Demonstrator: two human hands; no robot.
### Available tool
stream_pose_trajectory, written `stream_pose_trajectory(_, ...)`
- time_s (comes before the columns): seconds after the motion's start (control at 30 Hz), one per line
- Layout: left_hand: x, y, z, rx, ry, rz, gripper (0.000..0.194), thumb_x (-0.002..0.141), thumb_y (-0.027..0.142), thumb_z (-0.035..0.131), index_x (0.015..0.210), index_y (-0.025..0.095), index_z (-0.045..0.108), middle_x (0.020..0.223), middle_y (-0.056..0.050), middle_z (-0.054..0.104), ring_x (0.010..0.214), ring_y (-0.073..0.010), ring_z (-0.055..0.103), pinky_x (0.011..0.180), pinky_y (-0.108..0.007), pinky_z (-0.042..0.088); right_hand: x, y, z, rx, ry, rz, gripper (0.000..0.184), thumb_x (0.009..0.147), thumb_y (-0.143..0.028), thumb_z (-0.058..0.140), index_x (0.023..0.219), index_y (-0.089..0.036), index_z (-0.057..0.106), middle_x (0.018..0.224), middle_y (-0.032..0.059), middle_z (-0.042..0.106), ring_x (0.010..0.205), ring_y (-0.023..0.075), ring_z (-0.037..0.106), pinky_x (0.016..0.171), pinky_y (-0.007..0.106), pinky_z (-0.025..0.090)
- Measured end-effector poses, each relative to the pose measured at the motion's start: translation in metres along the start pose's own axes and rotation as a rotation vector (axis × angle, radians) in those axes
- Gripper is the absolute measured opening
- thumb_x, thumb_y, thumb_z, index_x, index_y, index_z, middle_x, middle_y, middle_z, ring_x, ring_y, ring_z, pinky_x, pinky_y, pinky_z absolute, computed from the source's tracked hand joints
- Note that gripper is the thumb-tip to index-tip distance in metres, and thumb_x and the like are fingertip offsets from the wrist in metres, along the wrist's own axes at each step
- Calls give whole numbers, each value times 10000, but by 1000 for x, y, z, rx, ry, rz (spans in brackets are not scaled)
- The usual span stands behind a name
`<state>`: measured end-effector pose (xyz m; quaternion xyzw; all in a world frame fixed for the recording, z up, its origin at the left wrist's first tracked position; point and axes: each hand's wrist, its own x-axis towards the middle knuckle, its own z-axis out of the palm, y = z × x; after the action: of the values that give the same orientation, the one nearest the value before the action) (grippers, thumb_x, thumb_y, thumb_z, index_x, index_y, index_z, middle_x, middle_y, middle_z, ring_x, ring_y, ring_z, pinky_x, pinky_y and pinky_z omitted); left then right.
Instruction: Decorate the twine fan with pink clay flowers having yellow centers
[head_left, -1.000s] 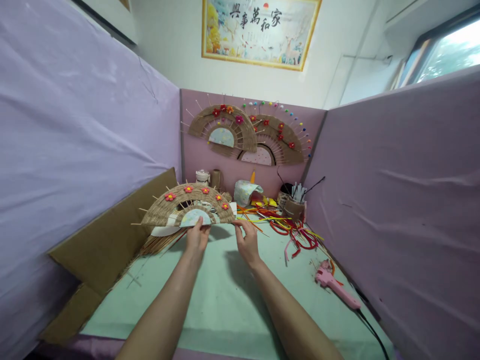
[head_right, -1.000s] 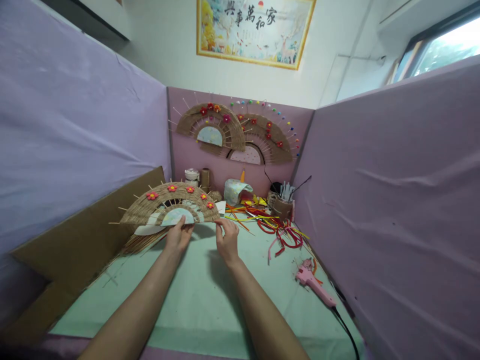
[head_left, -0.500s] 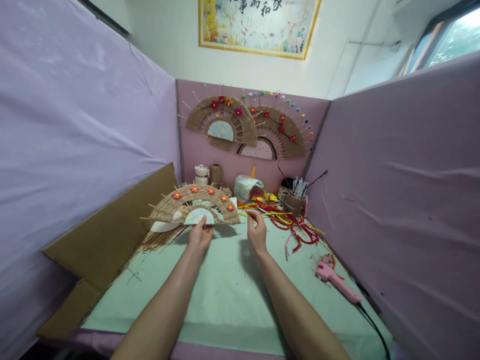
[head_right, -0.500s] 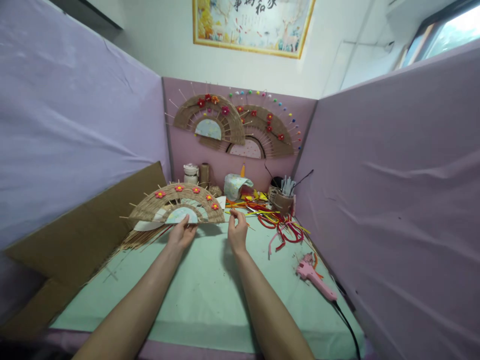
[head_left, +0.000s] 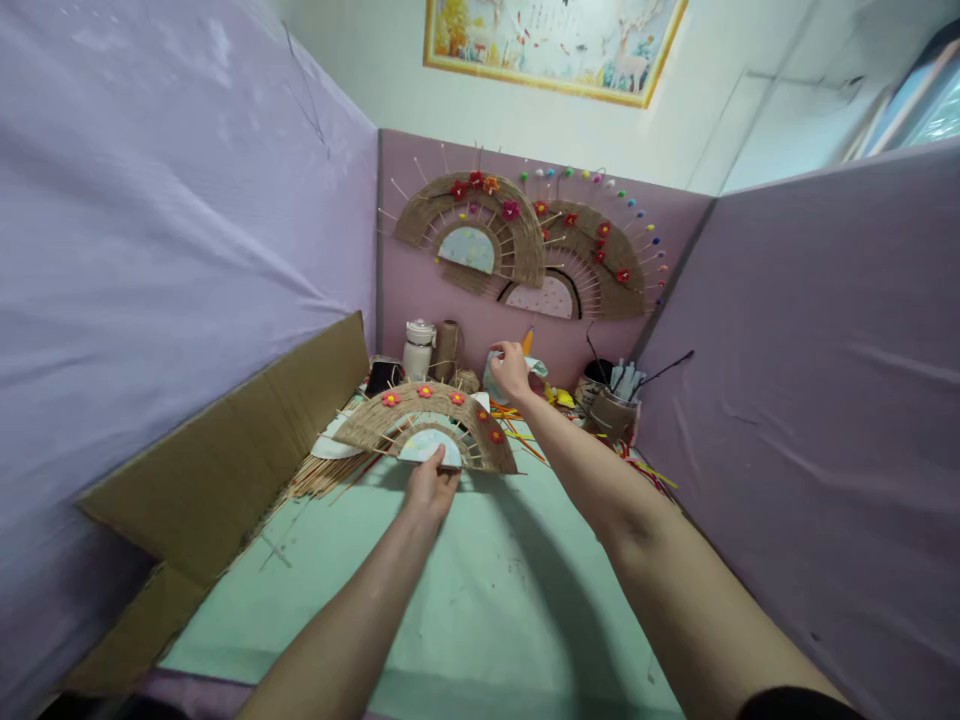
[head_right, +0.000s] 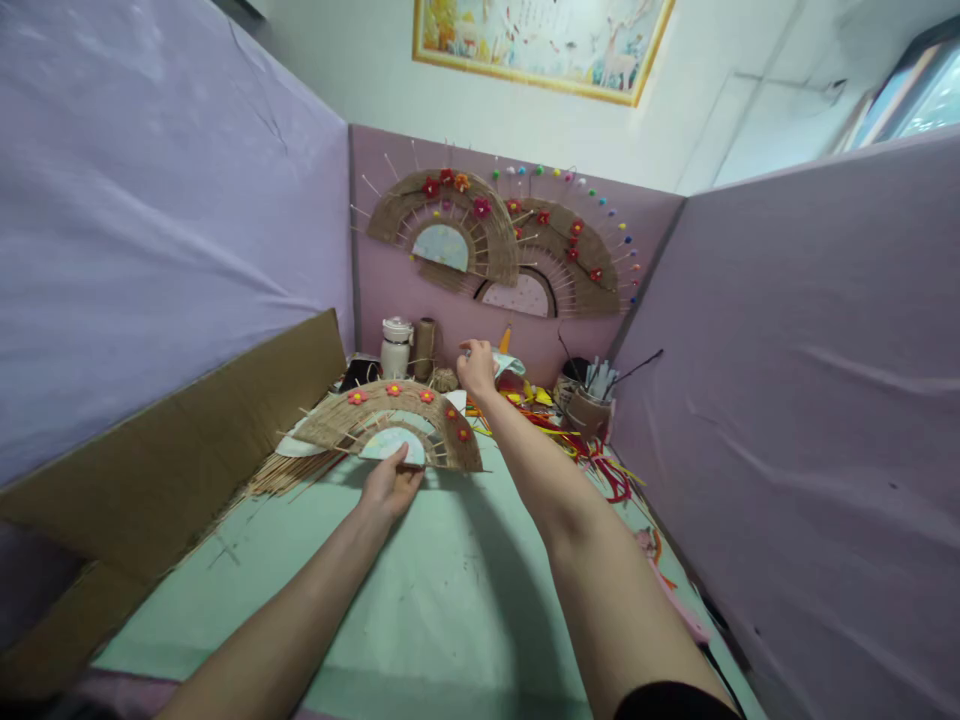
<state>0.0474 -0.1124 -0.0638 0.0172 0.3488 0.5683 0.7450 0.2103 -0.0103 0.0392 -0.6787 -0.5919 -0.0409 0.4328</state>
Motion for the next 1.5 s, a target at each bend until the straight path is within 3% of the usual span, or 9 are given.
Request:
stream_pose_trajectory(0.1,-4,-7,-1,-2,28,-20,116,858,47,575,847,162,581,736,-12,653,608,-99,633,627,-228,531,23,8,18,-106,-78,39,322,926,-340,594,1199,-169,579,1230,84,593,1059,226,607,893,448,516)
stream_pose_trajectory(0.3,-8,-10,-2,-19,78,-29,123,866,45,569,867,168,578,748,-10,661,604,-96,635,605,-217,521,47,19,63,-196,-173,53,340,929,-342,591,1223,-173,567,1237,88,589,1043,223,615,872,438,532)
stream_pose_trajectory(0.57,-11,-9,-1,-65,95,-67,121,868,80,596,940,177,584,824,-19,684,653,-102,657,613,-221,514,104,-16,105,-187,-142,-74,462,918,-326,577,1362,-261,467,1408,118,432,1211,254,529,986,419,460)
stream_pose_trajectory(0.8,-13,-9,0,-58,110,-76,139,866,83,600,963,182,585,900,-38,702,708,-115,677,653,-235,522,131,-29,122,-271,-237,-5,324,929,-361,586,1194,-174,585,1232,86,595,1062,223,605,911,453,505)
stream_pose_trajectory(1.0,-15,-8,2,-69,74,-60,118,871,70,586,939,167,584,836,-36,691,664,-106,660,633,-229,519,138,-33,84,-252,-134,-68,166,877,-346,629,965,-238,719,1019,74,723,1091,296,574,924,492,347)
stream_pose_trajectory(1.1,-15,-6,3,-61,95,-42,128,864,56,585,915,173,583,822,-29,687,659,-109,659,627,-235,522,134,-35,53,-218,-54,-119,172,870,-326,621,993,-247,713,1072,86,712,1072,291,581,898,458,326)
stream_pose_trajectory(1.2,-16,-4,4,-51,73,19,141,864,45,578,906,179,596,828,-22,689,669,-106,658,640,-239,528,123,-36,18,-187,21,-176,196,873,-294,603,1042,-242,688,1155,88,673,1086,271,575,897,427,328)
stream_pose_trajectory(1.33,-15,0,6,-30,31,121,140,863,38,570,870,167,623,795,-14,680,653,-93,640,655,-234,528,101,-35,-27,-167,67,-226,216,874,-281,588,1063,-214,670,1115,93,668,1030,242,594,866,376,375)
stream_pose_trajectory(1.5,-22,10,7,-17,-4,264,155,852,31,571,829,170,635,782,5,671,674,-82,628,665,-216,518,65,-25,-77,-173,-12,-238,172,818,-293,653,937,-180,704,969,78,691,895,225,617,768,319,422)
